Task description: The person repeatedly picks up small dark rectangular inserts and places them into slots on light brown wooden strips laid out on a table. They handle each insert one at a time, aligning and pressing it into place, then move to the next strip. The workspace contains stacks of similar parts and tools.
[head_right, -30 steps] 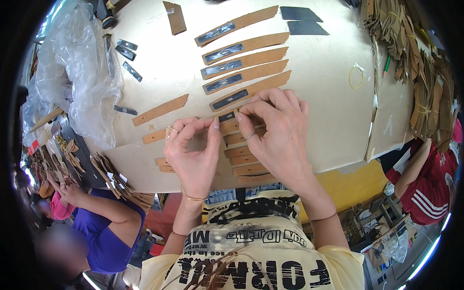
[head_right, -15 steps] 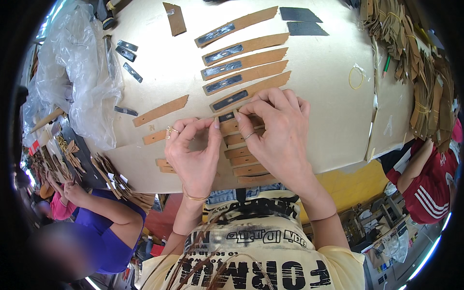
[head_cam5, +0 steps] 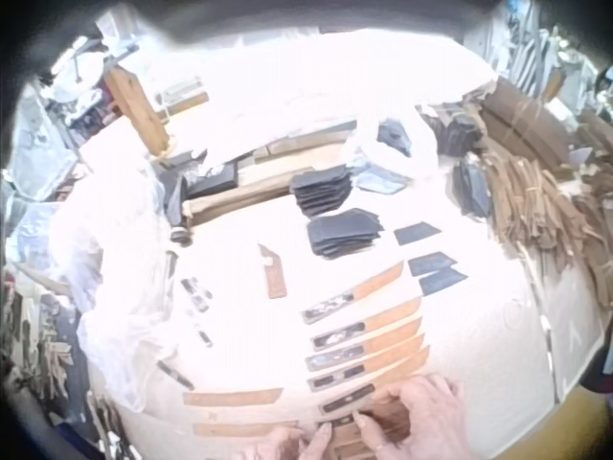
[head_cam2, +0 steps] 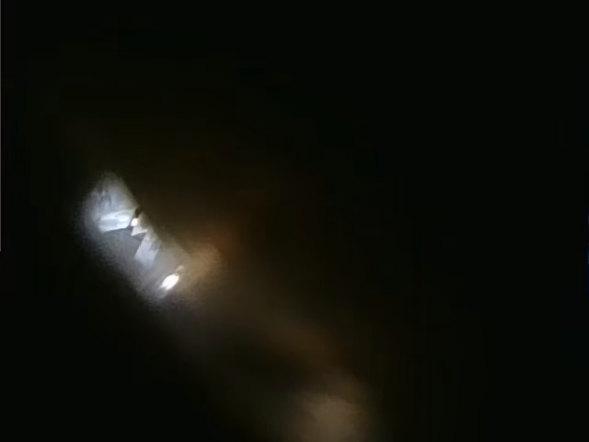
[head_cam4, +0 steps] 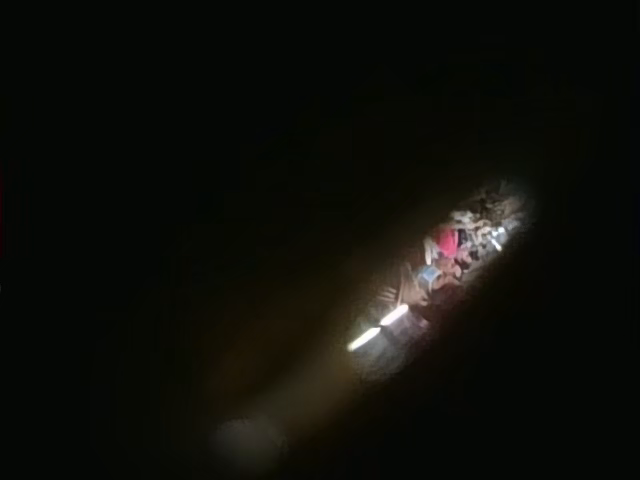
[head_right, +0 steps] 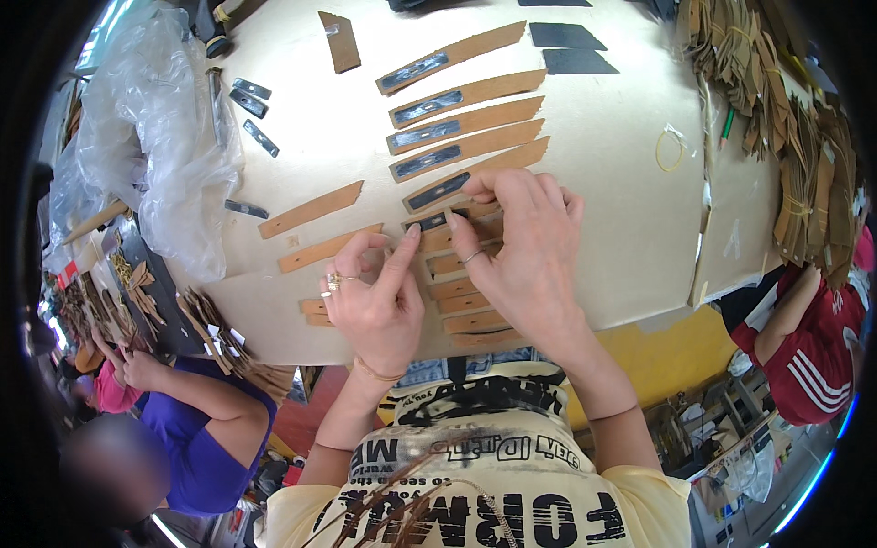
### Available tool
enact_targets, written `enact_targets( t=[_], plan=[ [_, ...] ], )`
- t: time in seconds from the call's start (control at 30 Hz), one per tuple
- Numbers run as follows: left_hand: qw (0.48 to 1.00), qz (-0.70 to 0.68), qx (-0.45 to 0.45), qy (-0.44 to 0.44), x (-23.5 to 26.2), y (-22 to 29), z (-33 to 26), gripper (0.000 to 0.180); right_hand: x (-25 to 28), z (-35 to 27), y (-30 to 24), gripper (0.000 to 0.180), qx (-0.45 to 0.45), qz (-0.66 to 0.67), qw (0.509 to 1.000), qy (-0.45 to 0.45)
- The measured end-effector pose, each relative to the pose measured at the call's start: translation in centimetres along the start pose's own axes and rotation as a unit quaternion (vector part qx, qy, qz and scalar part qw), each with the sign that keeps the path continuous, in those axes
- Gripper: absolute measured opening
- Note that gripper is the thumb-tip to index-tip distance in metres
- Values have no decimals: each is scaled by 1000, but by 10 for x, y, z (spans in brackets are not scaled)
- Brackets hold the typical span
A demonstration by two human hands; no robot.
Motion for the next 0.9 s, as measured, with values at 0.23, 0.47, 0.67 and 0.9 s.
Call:
enact_targets(
  t=[0.23,0.47,0.67,0.9],
  plan=[
    [999,36,-21,-11,-2,3,-5,47,-2,-8,-2,37,19,-88,993,80],
    [999,28,-27,-4,0,2,-4,48,2,-10,18,33,-36,-53,991,121],
    [987,-155,21,35,11,-23,6,41,17,-11,11,14,28,-51,987,151],
    [940,-34,298,166,42,-130,31,31,35,-28,10,12,37,-59,987,148]
  ],
)
Point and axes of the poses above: each hand's wrist, its own z-axis towards the middle knuckle, its own x-axis out of the back of the hand, y = z × x, the point moved 6 cm from there along z, towards the middle knuckle, and after that the axes turned 8 degrees about y, right-handed, at the moved point
